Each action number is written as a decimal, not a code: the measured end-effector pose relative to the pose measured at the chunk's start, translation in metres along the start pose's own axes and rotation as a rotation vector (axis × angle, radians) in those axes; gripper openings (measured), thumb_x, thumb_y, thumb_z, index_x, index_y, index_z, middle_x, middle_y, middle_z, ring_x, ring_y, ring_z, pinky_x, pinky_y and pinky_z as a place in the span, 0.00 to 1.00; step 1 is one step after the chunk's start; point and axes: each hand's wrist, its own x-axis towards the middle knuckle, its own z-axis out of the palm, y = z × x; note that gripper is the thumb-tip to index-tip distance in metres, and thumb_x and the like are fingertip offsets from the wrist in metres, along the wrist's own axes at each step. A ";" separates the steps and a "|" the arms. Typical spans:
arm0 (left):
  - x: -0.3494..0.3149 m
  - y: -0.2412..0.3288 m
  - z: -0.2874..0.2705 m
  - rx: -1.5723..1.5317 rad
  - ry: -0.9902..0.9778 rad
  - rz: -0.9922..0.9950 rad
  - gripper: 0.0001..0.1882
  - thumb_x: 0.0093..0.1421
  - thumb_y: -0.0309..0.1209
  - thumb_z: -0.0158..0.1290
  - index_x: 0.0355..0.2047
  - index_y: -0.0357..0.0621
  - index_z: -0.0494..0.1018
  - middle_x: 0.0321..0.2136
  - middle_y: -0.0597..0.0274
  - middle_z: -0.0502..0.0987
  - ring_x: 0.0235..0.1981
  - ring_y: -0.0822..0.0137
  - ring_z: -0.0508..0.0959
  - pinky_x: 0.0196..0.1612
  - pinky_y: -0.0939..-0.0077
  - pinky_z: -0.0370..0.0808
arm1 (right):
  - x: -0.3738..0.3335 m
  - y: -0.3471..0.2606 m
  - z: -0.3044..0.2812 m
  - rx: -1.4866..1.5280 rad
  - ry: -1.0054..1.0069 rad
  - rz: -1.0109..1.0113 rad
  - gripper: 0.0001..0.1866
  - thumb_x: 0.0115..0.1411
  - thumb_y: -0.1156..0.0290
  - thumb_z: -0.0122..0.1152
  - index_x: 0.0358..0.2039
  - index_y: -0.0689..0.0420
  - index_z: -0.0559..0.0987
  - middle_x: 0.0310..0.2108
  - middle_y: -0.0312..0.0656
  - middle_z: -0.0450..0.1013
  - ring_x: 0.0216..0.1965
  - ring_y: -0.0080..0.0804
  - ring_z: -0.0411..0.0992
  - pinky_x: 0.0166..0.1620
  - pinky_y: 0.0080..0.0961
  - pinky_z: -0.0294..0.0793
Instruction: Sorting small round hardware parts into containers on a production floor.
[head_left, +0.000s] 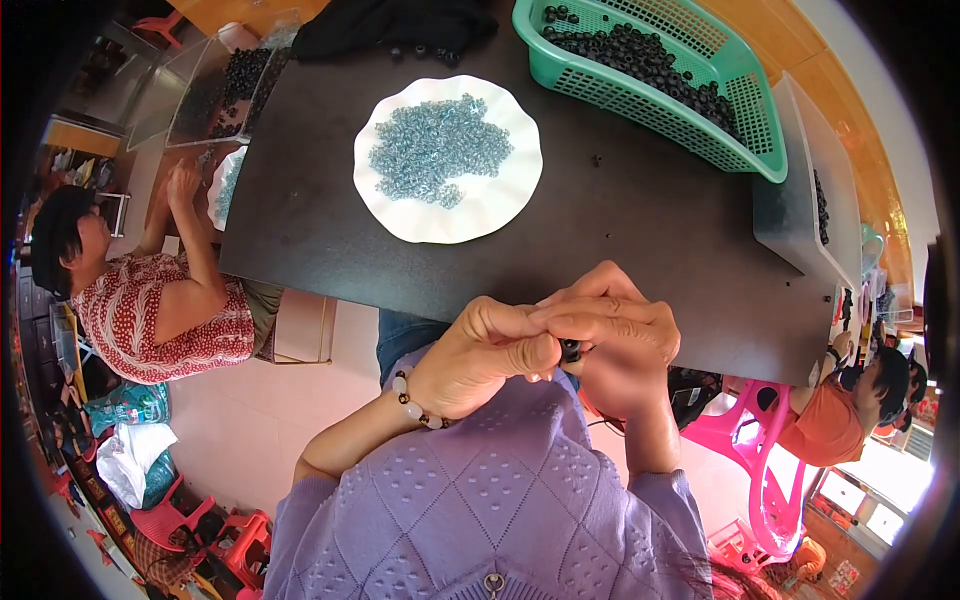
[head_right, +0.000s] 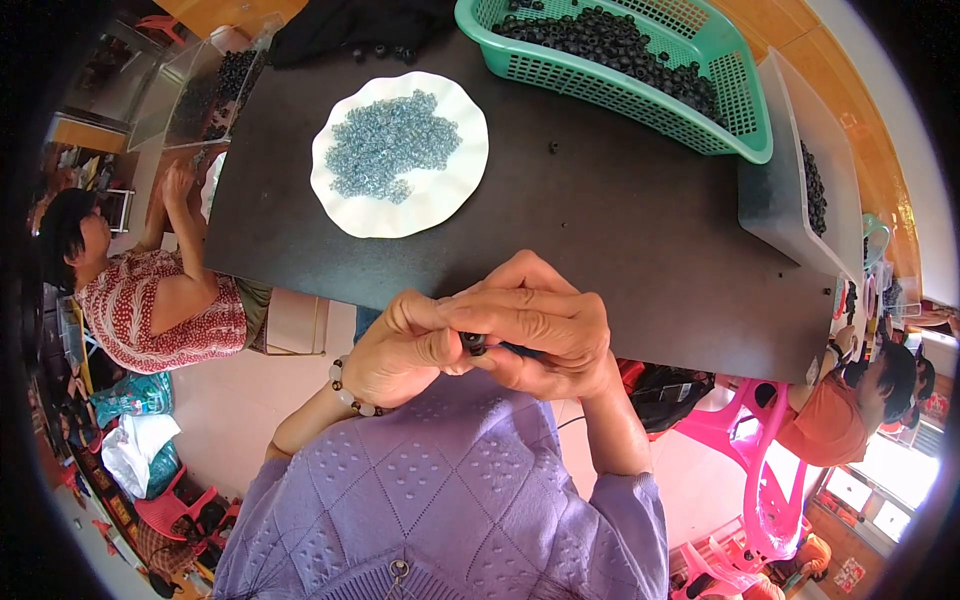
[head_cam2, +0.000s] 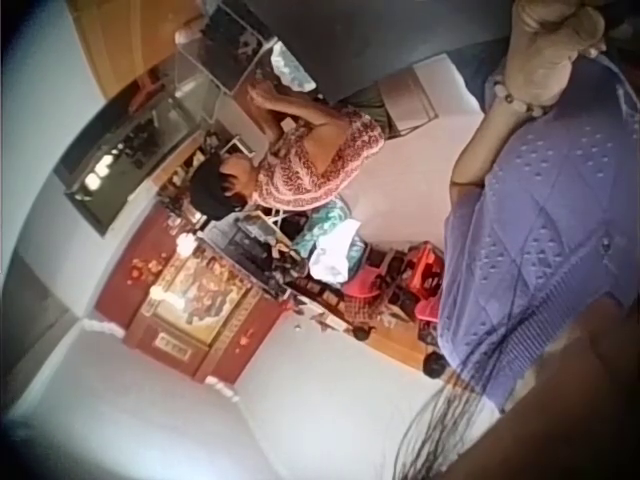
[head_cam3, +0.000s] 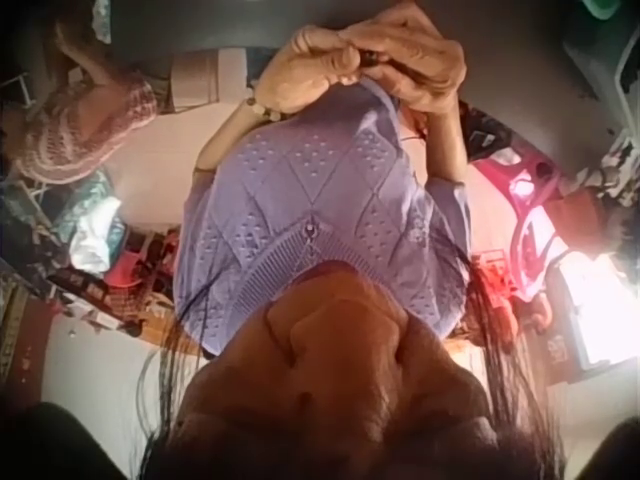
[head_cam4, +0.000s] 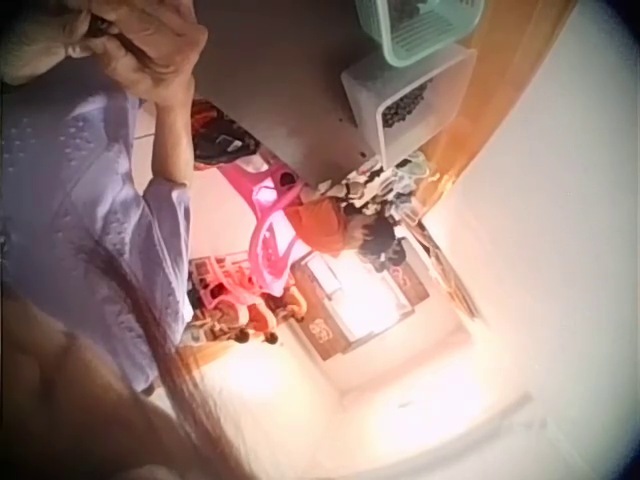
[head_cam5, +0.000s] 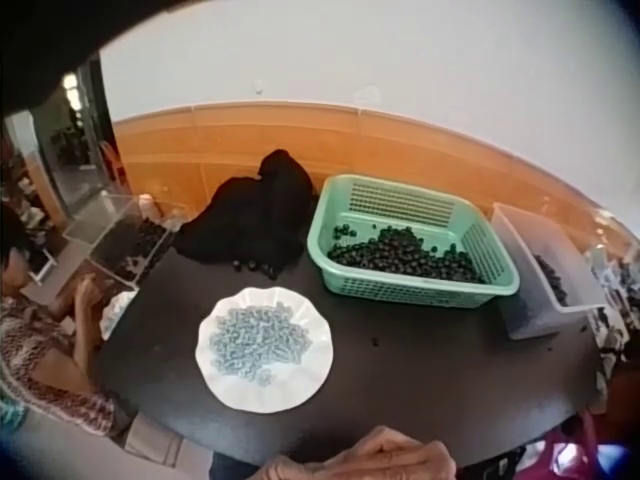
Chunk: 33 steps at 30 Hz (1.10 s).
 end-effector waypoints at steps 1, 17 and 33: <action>-0.001 0.000 0.000 0.001 -0.004 0.000 0.16 0.55 0.40 0.57 0.37 0.40 0.79 0.22 0.68 0.74 0.24 0.79 0.68 0.29 0.84 0.65 | 0.000 -0.001 0.001 0.007 0.005 0.006 0.17 0.53 0.63 0.63 0.33 0.67 0.81 0.29 0.46 0.78 0.31 0.32 0.70 0.36 0.27 0.76; -0.003 0.002 0.000 0.067 -0.062 0.056 0.12 0.55 0.31 0.59 0.38 0.39 0.78 0.31 0.65 0.77 0.28 0.79 0.71 0.32 0.85 0.70 | -0.002 -0.003 0.003 0.043 0.013 -0.078 0.12 0.51 0.72 0.63 0.36 0.64 0.81 0.34 0.44 0.78 0.33 0.35 0.71 0.38 0.29 0.76; 0.004 0.003 0.001 0.102 0.067 0.049 0.15 0.55 0.36 0.59 0.40 0.41 0.78 0.28 0.66 0.76 0.29 0.80 0.70 0.34 0.85 0.69 | -0.003 0.012 -0.001 -0.005 0.015 0.013 0.20 0.56 0.58 0.60 0.37 0.65 0.80 0.32 0.44 0.78 0.34 0.33 0.70 0.36 0.25 0.74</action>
